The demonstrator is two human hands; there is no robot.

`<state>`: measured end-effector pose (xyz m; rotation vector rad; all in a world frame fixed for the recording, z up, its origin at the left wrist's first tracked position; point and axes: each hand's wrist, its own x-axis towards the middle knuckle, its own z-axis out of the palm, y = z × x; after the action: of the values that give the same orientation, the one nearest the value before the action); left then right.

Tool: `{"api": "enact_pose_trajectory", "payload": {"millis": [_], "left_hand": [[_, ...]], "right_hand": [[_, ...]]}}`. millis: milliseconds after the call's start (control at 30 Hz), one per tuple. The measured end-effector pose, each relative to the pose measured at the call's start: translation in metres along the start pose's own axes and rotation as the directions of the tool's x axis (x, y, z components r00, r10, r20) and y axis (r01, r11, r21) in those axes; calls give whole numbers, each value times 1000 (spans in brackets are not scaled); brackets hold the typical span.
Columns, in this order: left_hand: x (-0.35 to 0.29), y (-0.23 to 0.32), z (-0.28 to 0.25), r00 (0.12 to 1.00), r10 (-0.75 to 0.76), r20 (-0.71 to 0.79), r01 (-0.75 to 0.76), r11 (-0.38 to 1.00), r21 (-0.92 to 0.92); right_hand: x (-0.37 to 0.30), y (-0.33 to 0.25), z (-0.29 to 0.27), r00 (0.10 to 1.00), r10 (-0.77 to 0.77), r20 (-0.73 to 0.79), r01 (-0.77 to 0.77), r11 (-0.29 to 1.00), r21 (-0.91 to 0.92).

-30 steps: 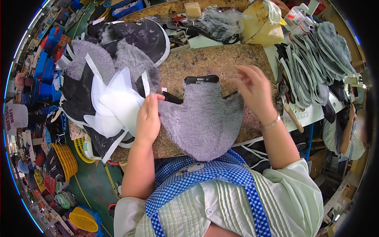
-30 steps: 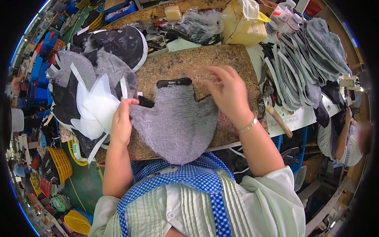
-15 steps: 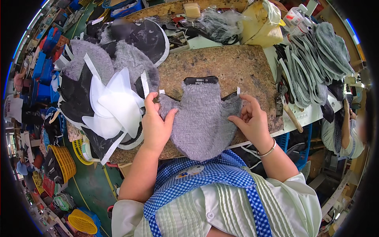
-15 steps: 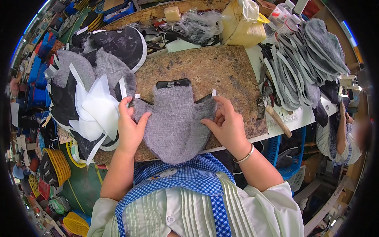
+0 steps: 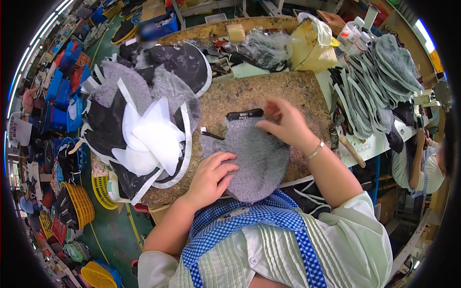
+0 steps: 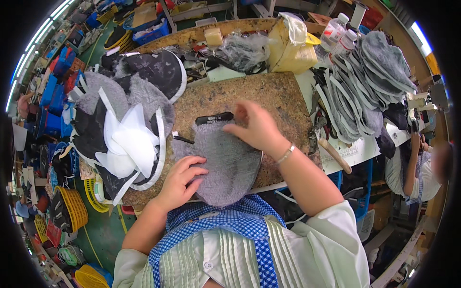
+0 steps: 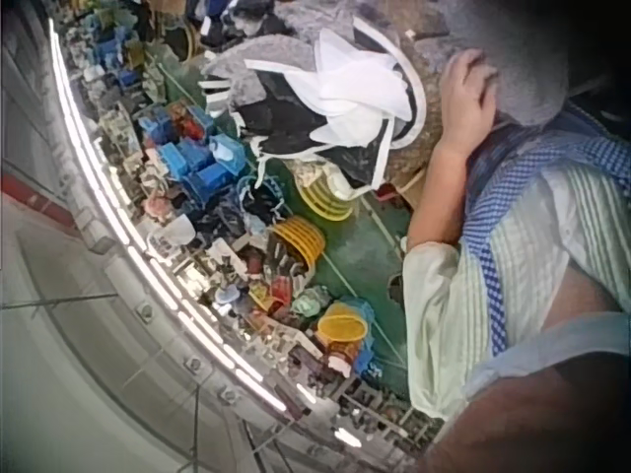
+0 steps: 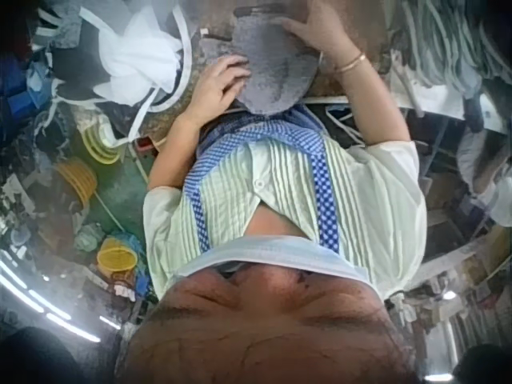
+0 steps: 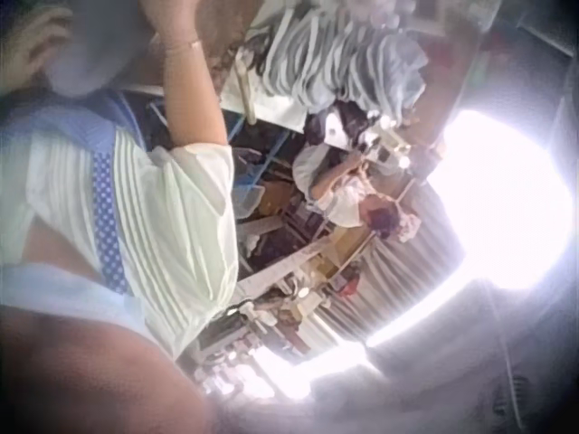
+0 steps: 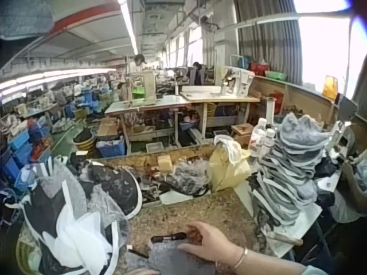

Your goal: The person assembles shoe upper components by hand, positioning white padding inserts onto fabric panels, attaching size tags to the edges, and pressing the lining and upper pieces together.

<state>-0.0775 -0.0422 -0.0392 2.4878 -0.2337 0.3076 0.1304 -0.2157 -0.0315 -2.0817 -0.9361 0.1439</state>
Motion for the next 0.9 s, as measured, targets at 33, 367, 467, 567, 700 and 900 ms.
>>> {"api": "enact_pose_trajectory", "payload": {"millis": [33,367,467,567,700,900], "left_hand": [[1,-2,-3,994,-105,37,111,968,-226],[50,73,-67,857,-428,-286,116,702,-702],[46,63,-74,863,-488,-132,134,471,-872],[38,65,-70,889,-457,-31,185,421,-888],[40,69,-66,928,-372,22,155,333,-930],[44,75,-73,903,-423,73,193,247,-950]], "right_hand": [[6,-5,4,974,134,184,-163,974,155],[-35,-140,-34,959,-282,5,222,765,605],[-31,-130,-48,788,-498,-362,531,847,-9],[-22,-124,-59,907,-336,-255,380,913,146],[-27,-108,-60,978,0,207,-154,669,727],[-27,-109,-62,971,21,238,-209,556,805]]}}
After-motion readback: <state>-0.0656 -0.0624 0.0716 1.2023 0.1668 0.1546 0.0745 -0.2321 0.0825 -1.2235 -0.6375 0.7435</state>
